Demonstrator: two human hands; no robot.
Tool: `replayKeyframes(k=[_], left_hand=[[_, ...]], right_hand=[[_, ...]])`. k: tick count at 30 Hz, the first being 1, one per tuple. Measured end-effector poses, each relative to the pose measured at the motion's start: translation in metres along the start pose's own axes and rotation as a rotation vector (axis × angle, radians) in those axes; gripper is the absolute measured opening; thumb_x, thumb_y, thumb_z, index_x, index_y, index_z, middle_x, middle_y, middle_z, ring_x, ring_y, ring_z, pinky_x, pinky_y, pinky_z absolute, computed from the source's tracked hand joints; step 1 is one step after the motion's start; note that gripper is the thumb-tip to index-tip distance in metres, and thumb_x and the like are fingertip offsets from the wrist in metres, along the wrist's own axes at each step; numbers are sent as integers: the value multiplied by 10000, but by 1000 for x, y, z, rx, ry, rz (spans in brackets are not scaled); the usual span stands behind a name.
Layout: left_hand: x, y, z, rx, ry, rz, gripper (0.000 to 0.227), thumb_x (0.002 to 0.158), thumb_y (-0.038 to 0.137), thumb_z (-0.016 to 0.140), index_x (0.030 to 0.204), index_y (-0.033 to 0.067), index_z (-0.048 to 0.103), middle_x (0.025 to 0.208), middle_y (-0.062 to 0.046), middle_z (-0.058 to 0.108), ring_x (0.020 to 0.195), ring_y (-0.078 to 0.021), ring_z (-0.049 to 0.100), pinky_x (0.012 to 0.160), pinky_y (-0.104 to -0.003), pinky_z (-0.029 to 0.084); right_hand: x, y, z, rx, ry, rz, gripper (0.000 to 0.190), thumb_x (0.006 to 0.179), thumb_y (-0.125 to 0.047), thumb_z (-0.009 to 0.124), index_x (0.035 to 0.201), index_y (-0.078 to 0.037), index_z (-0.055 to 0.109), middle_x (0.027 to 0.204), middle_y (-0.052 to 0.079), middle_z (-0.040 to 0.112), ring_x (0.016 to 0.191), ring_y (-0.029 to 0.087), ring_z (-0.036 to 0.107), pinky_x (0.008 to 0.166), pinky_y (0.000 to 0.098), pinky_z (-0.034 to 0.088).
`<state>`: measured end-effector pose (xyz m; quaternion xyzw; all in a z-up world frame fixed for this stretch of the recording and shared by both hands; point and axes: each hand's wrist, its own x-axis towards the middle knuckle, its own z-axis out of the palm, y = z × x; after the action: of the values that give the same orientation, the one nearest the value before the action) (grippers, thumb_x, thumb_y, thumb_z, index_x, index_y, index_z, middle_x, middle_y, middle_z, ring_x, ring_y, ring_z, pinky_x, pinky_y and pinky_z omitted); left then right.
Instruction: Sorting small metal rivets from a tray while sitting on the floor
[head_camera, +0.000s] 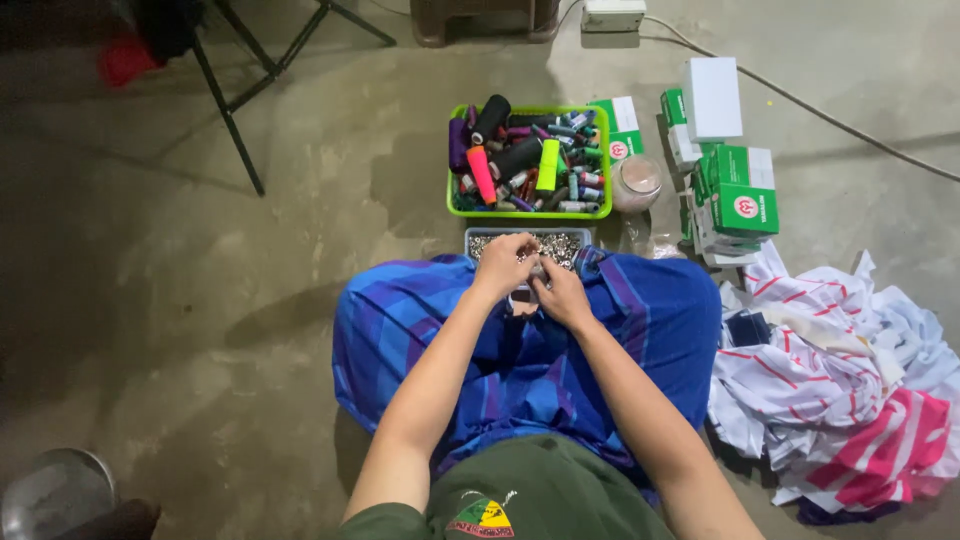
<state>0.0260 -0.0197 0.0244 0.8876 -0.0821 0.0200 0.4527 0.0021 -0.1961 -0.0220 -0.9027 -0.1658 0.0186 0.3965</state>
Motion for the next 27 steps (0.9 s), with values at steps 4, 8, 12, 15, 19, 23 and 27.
replayKeyframes(k=[4, 8, 12, 15, 19, 23, 27], left_hand=[[-6, 6, -5, 67, -37, 28, 108, 811, 240, 773, 911, 212, 746, 855, -75, 739, 893, -343, 708, 846, -446, 570], [-15, 14, -11, 127, -29, 55, 93, 768, 212, 816, 836, 191, 755, 1079, -84, 690, 1041, -376, 662, 946, -464, 542], [-16, -9, 6, 214, -16, 29, 80, 781, 280, 815, 819, 221, 777, 1148, -46, 668, 1103, -330, 647, 947, -432, 560], [-20, -2, 3, 236, -92, 139, 242, 999, 330, 630, 988, 184, 823, 1211, -141, 699, 1132, -386, 668, 1006, -450, 535], [-38, 5, -4, 145, -94, 229, 229, 949, 310, 708, 1050, 130, 806, 1278, -190, 686, 1177, -443, 646, 1040, -499, 515], [-48, -11, -4, 132, 6, 297, 121, 908, 253, 740, 957, 167, 809, 1154, -94, 753, 1070, -338, 706, 966, -411, 560], [-67, 4, -19, -34, 35, 250, 101, 915, 272, 734, 930, 200, 803, 1077, -22, 781, 1036, -269, 730, 940, -370, 574]], right_hand=[[0, -4, -3, 21, -26, 46, 279, 893, -233, 658, 1166, -179, 640, 891, 224, 719, 938, 461, 696, 800, 573, 536], [-1, -11, -6, 45, -25, 64, 273, 937, -234, 603, 1206, -227, 651, 913, 210, 732, 950, 442, 703, 813, 555, 546], [-2, -20, -10, 39, -31, 46, 296, 906, -216, 636, 1201, -204, 655, 936, 222, 736, 957, 454, 702, 812, 559, 554], [-2, -14, -9, 61, -42, 38, 287, 916, -200, 618, 1201, -175, 639, 902, 267, 710, 929, 504, 684, 783, 601, 536], [-5, -32, -21, 110, -69, 46, 379, 851, -187, 643, 1229, -215, 633, 899, 237, 718, 939, 474, 690, 793, 591, 548], [-9, -25, -9, 179, -70, 51, 397, 836, -152, 692, 1231, -144, 653, 896, 251, 723, 936, 460, 708, 758, 535, 588], [-23, -38, -11, 162, -155, -26, 281, 832, -136, 696, 1105, -94, 642, 899, 297, 702, 930, 511, 675, 730, 620, 507]])
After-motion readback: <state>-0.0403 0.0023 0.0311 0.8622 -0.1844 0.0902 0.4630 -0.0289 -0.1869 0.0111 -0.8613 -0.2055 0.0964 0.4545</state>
